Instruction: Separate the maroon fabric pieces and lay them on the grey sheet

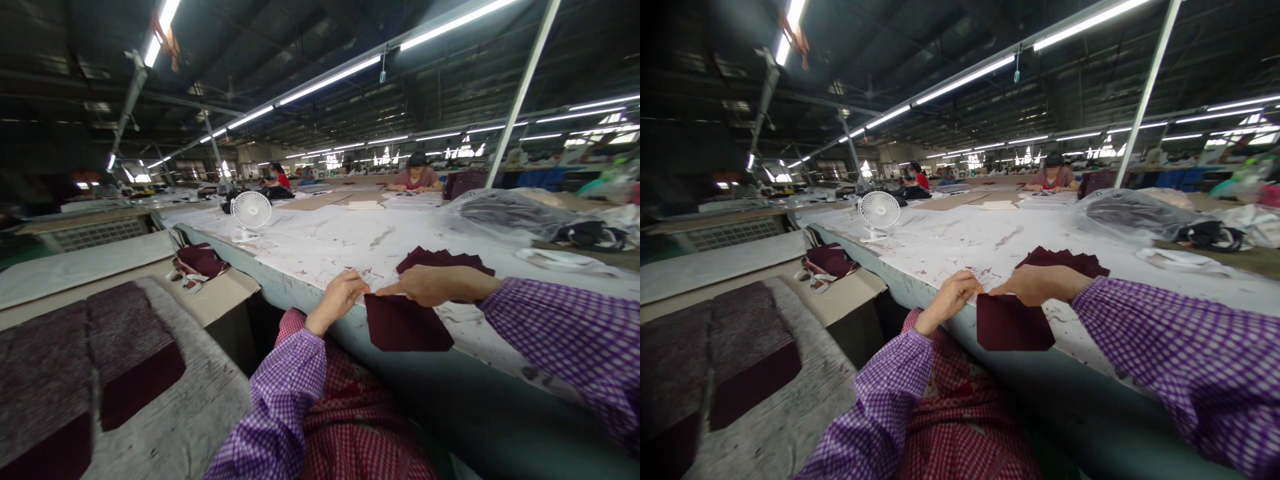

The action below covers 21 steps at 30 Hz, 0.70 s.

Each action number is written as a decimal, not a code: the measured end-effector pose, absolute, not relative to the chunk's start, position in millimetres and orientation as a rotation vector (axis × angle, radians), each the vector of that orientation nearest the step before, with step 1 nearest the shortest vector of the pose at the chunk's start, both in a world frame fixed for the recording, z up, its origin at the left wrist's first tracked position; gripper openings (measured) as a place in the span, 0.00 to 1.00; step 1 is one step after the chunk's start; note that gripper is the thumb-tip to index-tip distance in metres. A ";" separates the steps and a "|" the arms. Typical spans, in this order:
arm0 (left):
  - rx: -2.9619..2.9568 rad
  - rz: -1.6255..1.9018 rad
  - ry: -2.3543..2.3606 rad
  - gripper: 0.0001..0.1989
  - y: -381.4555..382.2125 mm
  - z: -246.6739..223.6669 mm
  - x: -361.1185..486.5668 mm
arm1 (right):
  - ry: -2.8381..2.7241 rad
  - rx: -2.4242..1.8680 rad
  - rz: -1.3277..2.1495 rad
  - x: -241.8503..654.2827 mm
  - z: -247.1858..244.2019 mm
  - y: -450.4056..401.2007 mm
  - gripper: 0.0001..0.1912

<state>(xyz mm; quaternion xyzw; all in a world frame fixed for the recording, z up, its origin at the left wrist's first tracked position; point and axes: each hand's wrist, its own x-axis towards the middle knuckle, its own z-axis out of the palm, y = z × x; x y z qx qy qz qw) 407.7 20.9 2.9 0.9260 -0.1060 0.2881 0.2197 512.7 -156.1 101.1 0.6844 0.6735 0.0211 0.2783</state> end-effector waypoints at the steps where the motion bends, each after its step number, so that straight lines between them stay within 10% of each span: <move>1: 2.565 0.806 -0.297 0.14 21.0 2.4 407.3 | 1.812 1.851 0.047 512.3 101.5 -155.4 0.39; 21: 2.223 0.735 -0.048 0.08 28.4 -3.5 413.6 | 2.017 2.515 -0.259 557.7 91.5 -173.6 0.16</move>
